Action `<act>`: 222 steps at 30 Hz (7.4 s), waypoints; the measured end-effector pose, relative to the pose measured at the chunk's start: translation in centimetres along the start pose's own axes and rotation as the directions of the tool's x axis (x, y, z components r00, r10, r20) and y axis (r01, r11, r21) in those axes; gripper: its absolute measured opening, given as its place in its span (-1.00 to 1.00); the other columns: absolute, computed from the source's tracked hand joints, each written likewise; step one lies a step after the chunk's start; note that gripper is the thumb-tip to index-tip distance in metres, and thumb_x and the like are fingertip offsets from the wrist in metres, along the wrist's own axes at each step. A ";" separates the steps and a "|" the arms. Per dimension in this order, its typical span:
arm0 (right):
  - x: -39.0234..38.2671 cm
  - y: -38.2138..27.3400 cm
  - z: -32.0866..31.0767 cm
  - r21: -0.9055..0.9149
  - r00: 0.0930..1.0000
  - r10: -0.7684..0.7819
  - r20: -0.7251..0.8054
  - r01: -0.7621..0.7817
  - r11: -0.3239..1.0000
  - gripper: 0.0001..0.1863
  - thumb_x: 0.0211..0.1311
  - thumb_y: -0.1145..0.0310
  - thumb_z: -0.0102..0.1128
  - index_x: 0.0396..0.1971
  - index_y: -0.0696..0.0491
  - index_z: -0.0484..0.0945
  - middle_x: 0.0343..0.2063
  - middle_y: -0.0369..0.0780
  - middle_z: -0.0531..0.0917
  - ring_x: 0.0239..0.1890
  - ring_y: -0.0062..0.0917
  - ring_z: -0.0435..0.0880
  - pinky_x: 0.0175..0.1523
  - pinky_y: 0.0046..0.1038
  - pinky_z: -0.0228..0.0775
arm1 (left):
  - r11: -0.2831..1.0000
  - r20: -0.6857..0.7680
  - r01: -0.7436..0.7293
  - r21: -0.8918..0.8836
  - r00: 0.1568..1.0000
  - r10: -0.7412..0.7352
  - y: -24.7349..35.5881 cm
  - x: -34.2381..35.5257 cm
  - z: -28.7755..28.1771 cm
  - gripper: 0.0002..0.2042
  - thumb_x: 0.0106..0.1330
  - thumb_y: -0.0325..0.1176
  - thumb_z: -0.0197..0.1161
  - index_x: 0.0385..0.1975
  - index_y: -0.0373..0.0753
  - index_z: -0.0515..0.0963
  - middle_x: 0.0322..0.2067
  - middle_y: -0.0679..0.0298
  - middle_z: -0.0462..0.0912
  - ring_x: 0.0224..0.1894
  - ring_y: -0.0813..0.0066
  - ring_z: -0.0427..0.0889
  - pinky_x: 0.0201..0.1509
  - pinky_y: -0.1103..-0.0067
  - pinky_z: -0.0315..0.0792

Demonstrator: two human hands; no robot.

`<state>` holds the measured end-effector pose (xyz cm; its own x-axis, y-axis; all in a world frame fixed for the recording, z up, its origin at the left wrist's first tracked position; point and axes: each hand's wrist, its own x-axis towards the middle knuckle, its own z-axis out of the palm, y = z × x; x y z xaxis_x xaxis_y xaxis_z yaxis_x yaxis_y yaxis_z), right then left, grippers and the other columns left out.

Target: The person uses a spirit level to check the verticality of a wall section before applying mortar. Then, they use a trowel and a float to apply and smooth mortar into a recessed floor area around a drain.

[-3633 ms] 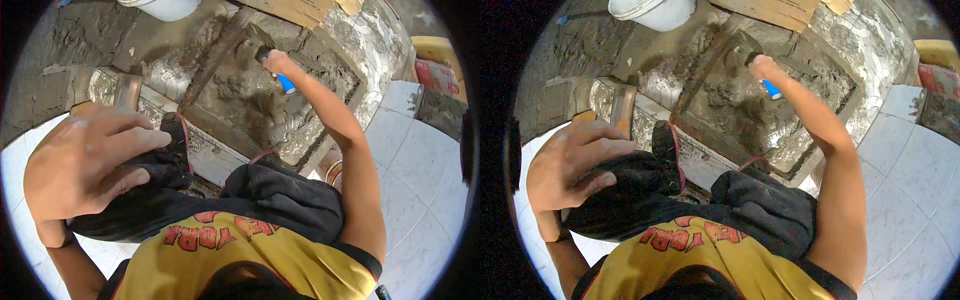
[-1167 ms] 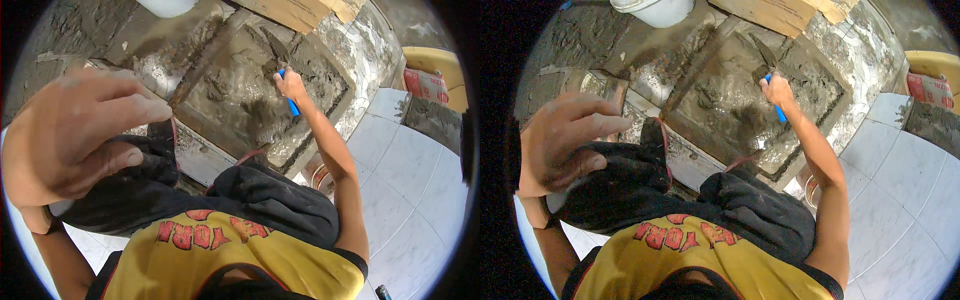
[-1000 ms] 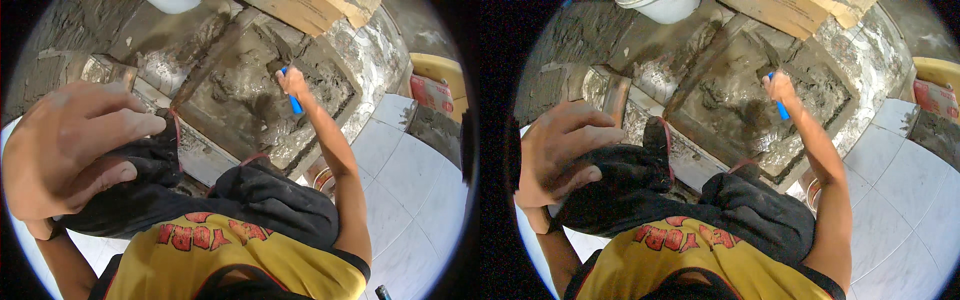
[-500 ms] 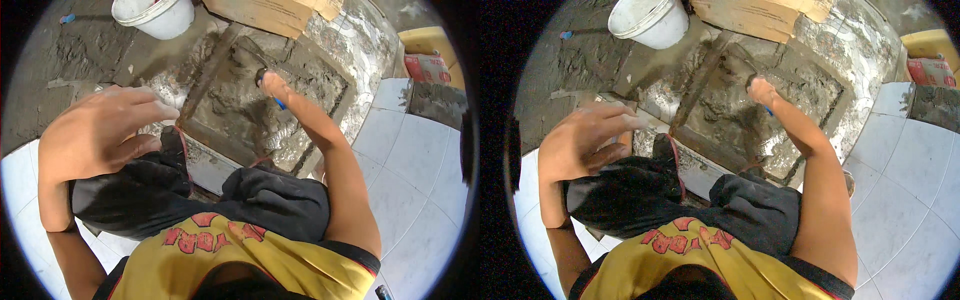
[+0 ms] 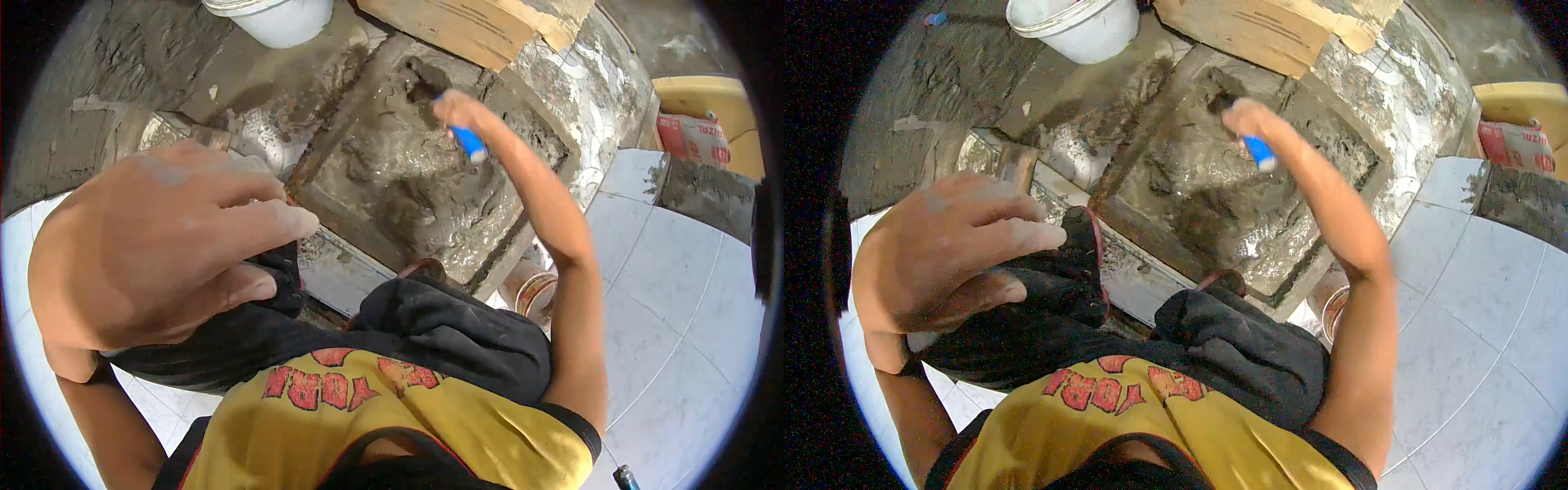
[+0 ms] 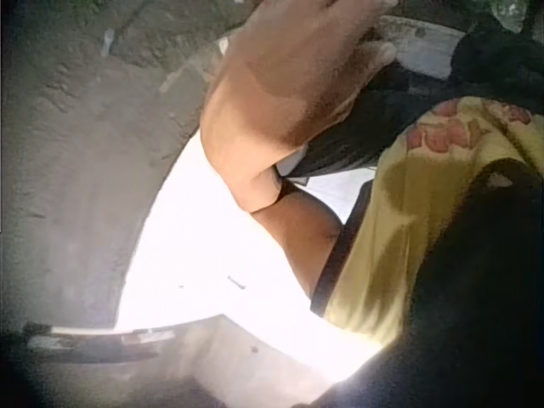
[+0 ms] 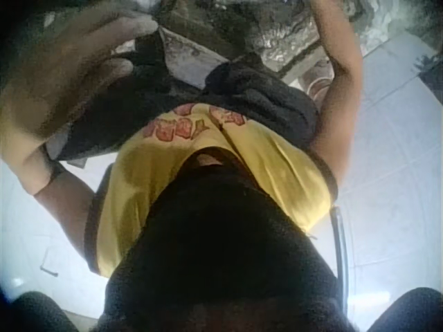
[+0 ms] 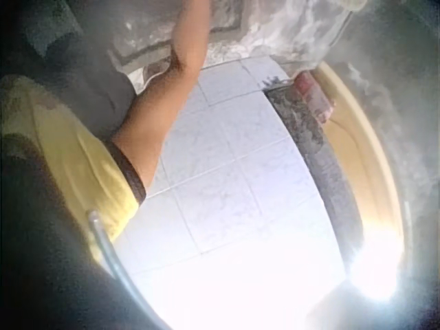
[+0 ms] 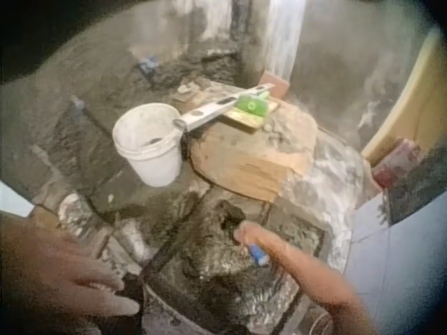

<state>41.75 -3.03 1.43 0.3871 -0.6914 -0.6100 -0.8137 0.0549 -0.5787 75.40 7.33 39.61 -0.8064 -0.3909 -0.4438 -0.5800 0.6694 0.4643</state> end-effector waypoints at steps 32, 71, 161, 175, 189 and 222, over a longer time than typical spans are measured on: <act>2.9 -8.1 5.9 -0.441 0.984 0.156 -0.088 -0.179 0.880 -0.66 0.08 0.36 0.14 -0.16 0.18 0.65 -0.07 0.03 0.65 0.02 -0.16 0.65 0.07 -0.24 0.52 | 1.000 -0.036 -0.013 0.002 0.999 0.013 -0.5 -0.8 0.0 -0.39 -0.31 -0.32 0.48 -0.07 -0.09 0.55 -0.17 0.20 0.59 -0.18 0.08 0.58 -0.14 0.30 0.47; -14.7 3.5 11.7 -0.230 0.956 0.137 -0.261 -0.199 0.952 -0.60 0.22 0.16 0.10 -0.14 0.17 0.35 -0.39 0.13 0.64 -0.25 0.09 0.64 -0.13 0.00 0.48 | 0.984 0.072 0.143 -0.102 0.988 -0.136 -1.2 -0.3 -0.3 -0.53 0.04 -0.22 0.33 0.02 -0.15 0.57 -0.07 0.09 0.58 -0.03 -0.01 0.52 0.06 0.30 0.40; -11.7 4.6 6.6 -0.222 0.888 0.205 -0.412 -0.317 0.922 -0.47 0.28 0.08 0.07 -0.07 0.31 0.39 -0.28 0.17 0.64 -0.16 0.07 0.65 -0.02 -0.10 0.52 | 0.967 0.090 0.217 -0.132 0.974 -0.206 -1.0 0.2 -0.6 -0.51 0.01 -0.40 0.33 0.04 -0.19 0.54 -0.08 0.07 0.59 -0.05 0.00 0.56 0.04 0.29 0.44; -4.1 7.9 3.6 -0.331 0.917 0.097 -0.386 -0.235 0.914 -0.51 0.24 0.16 0.10 -0.21 0.41 0.45 -0.37 0.15 0.66 -0.24 0.00 0.69 -0.16 -0.14 0.59 | 0.965 0.156 0.226 -0.136 0.966 -0.204 -2.6 2.6 -0.9 -0.50 0.02 -0.32 0.32 0.06 -0.15 0.53 -0.02 0.06 0.55 0.02 -0.03 0.52 0.10 0.29 0.40; -8.9 7.6 12.9 -0.134 0.896 0.157 -0.415 -0.231 0.964 -0.60 0.24 0.10 0.10 -0.27 0.20 0.47 -0.31 0.20 0.61 -0.24 0.02 0.64 -0.21 -0.10 0.50 | 0.977 0.096 0.209 -0.033 0.974 -0.205 -0.8 2.1 -0.7 -0.55 0.05 -0.44 0.31 0.03 -0.12 0.56 -0.06 0.08 0.60 0.01 0.02 0.54 0.11 0.30 0.41; -1.0 6.3 6.2 -0.459 0.956 0.002 -0.293 -0.143 0.877 -0.68 0.23 0.25 0.09 -0.31 0.24 0.63 -0.20 0.11 0.66 -0.09 -0.02 0.66 0.01 -0.15 0.53 | 0.976 0.063 0.215 -0.026 0.975 -0.213 -1.4 2.8 -0.2 -0.58 0.08 -0.41 0.31 0.01 -0.17 0.55 -0.17 0.13 0.57 -0.13 0.07 0.55 -0.06 0.32 0.43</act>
<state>38.90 2.45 -5.02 0.2412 -0.8719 -0.4262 -0.9678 -0.1838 -0.1717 73.95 5.15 37.88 -0.6555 -0.4836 -0.5801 -0.7425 0.5529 0.3781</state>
